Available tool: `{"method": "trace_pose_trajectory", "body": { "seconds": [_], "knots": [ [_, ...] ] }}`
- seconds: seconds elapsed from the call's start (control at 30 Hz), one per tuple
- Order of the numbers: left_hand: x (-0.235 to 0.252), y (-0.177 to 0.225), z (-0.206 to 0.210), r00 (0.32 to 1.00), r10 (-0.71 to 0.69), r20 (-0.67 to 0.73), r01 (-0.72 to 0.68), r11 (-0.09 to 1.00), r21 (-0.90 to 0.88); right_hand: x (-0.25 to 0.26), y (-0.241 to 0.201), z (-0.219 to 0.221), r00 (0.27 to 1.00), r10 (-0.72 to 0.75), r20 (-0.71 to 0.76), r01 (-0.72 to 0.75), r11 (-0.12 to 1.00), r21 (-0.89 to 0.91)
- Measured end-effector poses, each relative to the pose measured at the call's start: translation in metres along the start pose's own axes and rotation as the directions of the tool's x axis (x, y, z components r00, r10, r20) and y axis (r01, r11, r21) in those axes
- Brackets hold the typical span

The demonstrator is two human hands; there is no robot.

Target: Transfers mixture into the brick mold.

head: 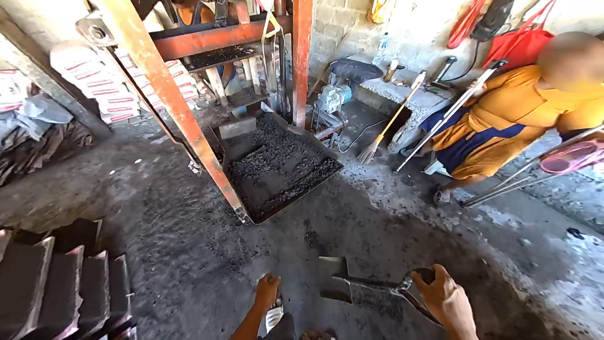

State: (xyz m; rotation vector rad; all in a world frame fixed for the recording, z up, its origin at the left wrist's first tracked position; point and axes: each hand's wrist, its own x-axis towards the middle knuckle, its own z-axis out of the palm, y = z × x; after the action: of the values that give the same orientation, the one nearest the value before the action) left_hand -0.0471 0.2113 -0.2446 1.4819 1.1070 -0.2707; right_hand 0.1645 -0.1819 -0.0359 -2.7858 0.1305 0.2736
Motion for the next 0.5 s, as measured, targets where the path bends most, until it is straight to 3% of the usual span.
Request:
{"method": "trace_pose_trajectory", "body": {
  "seconds": [0.23,0.5],
  "knots": [
    [0.005,-0.048,-0.033,0.990,-0.138,-0.001,0.138,0.987,0.086,0.012,-0.030,0.008,1.000,0.015,-0.015,-0.016,0.999,-0.042],
    [0.021,-0.054,-0.059,0.982,-0.187,-0.041,0.187,0.982,0.005,0.018,-0.061,0.015,0.999,-0.047,0.020,0.049,0.994,-0.097]
  ]
}}
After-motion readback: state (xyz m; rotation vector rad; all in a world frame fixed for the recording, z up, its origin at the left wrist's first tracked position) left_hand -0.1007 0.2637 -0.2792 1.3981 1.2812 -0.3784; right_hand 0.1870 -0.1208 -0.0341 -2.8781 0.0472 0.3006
